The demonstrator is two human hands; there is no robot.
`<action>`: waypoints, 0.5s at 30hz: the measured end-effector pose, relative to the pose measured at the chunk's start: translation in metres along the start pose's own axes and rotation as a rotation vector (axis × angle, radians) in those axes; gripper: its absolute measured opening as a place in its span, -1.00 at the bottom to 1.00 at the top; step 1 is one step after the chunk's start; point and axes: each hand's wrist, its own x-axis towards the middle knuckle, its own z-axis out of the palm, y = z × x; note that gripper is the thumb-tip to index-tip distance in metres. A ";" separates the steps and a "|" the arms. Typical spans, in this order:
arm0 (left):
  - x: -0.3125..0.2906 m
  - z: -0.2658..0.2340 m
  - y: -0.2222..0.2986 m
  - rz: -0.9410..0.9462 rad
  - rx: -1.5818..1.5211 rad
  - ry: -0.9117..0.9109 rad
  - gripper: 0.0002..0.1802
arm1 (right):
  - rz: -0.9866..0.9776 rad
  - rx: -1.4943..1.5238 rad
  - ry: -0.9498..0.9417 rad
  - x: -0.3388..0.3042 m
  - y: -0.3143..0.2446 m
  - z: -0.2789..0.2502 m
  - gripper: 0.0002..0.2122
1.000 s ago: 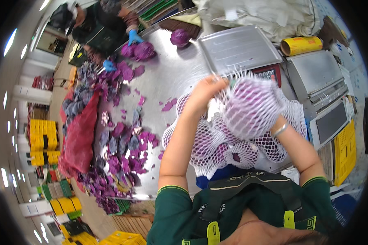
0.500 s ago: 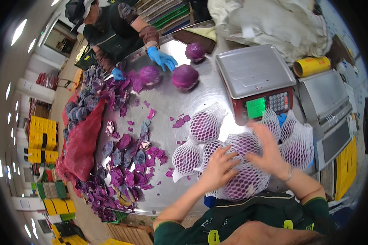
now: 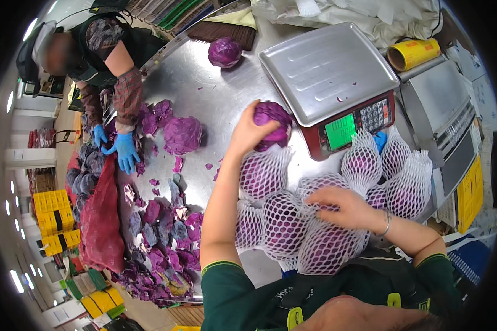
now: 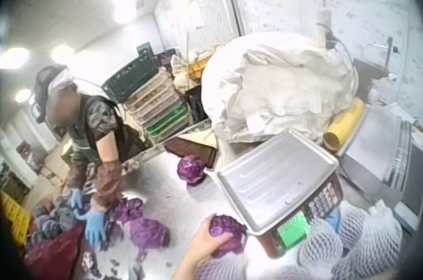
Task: The person picks up red cabbages by hand, places them on a digital scale to weigh them, and سپس inserts them into white mesh nets on a metal table.
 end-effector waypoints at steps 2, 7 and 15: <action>-0.007 -0.017 -0.020 -0.228 -0.484 0.047 -0.25 | 0.130 0.337 0.105 0.012 -0.005 -0.012 -0.68; -0.042 -0.028 -0.016 -0.328 -1.281 0.277 -0.44 | 0.157 0.745 0.149 0.015 -0.036 -0.043 -0.60; -0.023 0.007 0.135 0.176 -0.669 -0.004 -0.29 | -0.028 1.451 -0.167 0.060 -0.042 -0.094 -0.31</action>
